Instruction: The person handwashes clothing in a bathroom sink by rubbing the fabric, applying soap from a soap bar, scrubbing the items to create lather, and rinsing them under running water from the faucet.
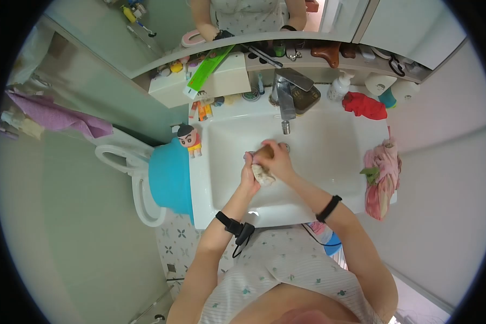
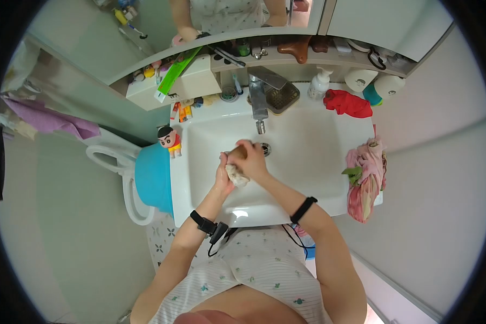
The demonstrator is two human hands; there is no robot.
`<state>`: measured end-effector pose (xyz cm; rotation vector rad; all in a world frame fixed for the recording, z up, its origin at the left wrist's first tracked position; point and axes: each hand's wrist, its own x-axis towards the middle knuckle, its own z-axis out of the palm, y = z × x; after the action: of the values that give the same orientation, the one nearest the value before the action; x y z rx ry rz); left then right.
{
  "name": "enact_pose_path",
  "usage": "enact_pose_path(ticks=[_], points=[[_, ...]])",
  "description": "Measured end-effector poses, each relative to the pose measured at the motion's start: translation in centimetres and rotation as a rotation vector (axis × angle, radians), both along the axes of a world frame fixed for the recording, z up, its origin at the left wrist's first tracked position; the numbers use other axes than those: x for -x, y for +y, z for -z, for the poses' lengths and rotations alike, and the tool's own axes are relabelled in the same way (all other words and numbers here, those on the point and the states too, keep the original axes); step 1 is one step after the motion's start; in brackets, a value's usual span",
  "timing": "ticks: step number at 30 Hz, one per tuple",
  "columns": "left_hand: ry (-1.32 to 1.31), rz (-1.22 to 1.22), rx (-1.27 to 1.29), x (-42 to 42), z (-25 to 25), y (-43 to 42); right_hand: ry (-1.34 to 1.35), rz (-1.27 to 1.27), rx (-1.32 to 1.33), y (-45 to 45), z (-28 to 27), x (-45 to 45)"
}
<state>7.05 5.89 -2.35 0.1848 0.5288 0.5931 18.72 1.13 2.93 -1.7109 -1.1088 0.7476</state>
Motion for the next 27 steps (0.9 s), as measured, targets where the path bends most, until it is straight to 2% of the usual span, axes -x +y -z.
enact_pose_path(ticks=[1,3,5,6,7,8,9,10,11,12,13,14,16,17,18,20,23,24,25,26,27], points=[[0.031,-0.009,-0.017,0.1,-0.9,0.4,0.005,0.064,0.072,0.9,0.8,-0.5],[0.095,-0.025,-0.051,0.1,-3.1,1.1,-0.027,0.045,0.046,1.0,0.8,1.4],[-0.071,0.019,-0.017,1.0,-2.3,1.1,-0.251,-0.123,-0.199,-0.3,-0.8,3.3],[-0.117,0.058,-0.001,1.4,-2.1,0.8,-0.134,-0.112,-0.075,0.5,-1.0,2.5],[-0.161,0.098,0.015,1.8,-2.3,0.5,-0.135,-0.110,-0.073,0.8,-0.9,1.9],[-0.019,-0.001,-0.005,1.3,-2.5,0.1,-0.147,-0.067,-0.007,1.4,-0.8,1.1],[-0.009,-0.011,-0.004,1.4,-2.3,0.4,-0.160,-0.026,0.051,2.2,-1.0,0.7],[0.002,-0.021,-0.003,1.6,-2.1,0.7,-0.201,-0.145,-0.054,1.9,-0.9,1.7],[0.013,-0.030,-0.002,1.8,-1.6,1.1,-0.205,-0.152,-0.054,1.9,-0.6,2.2],[-0.109,-0.063,-0.096,1.7,-1.4,0.9,-0.265,-0.205,-0.115,1.3,-1.6,3.2],[-0.101,-0.045,-0.075,2.1,-1.2,0.7,-0.324,-0.255,-0.182,0.9,-2.2,3.8],[-0.094,-0.027,-0.054,2.5,-1.2,0.5,-0.238,-0.170,-0.053,1.9,-1.7,2.8],[-0.011,-0.076,-0.006,2.4,-3.4,-0.3,-0.232,-0.155,-0.030,1.9,-0.8,2.1],[-0.046,-0.104,-0.004,2.3,-2.7,-0.1,-0.235,-0.132,-0.005,2.4,-0.5,1.6],[-0.083,-0.130,-0.003,2.3,-1.8,0.0,-0.350,-0.194,-0.091,1.1,-2.1,3.3],[-0.216,-0.093,-0.052,2.3,-1.2,0.1,-0.339,-0.204,-0.082,0.5,-3.1,3.9],[-0.182,-0.045,0.049,3.5,-1.7,0.2,-0.315,-0.101,-0.086,1.5,-3.1,2.9],[-0.060,-0.093,0.027,3.2,-3.4,-0.1,-0.316,-0.120,-0.064,1.3,-3.6,2.9],[-0.083,-0.138,-0.050,2.7,-2.1,-0.3,-0.321,-0.137,-0.039,0.9,-3.9,3.0],[-0.108,-0.186,-0.125,2.2,-0.6,-0.5,-0.422,-0.252,-0.230,0.2,-3.4,4.4],[-0.133,-0.236,-0.196,1.7,0.9,-0.6,-0.422,-0.255,-0.215,0.0,-3.1,4.3]])
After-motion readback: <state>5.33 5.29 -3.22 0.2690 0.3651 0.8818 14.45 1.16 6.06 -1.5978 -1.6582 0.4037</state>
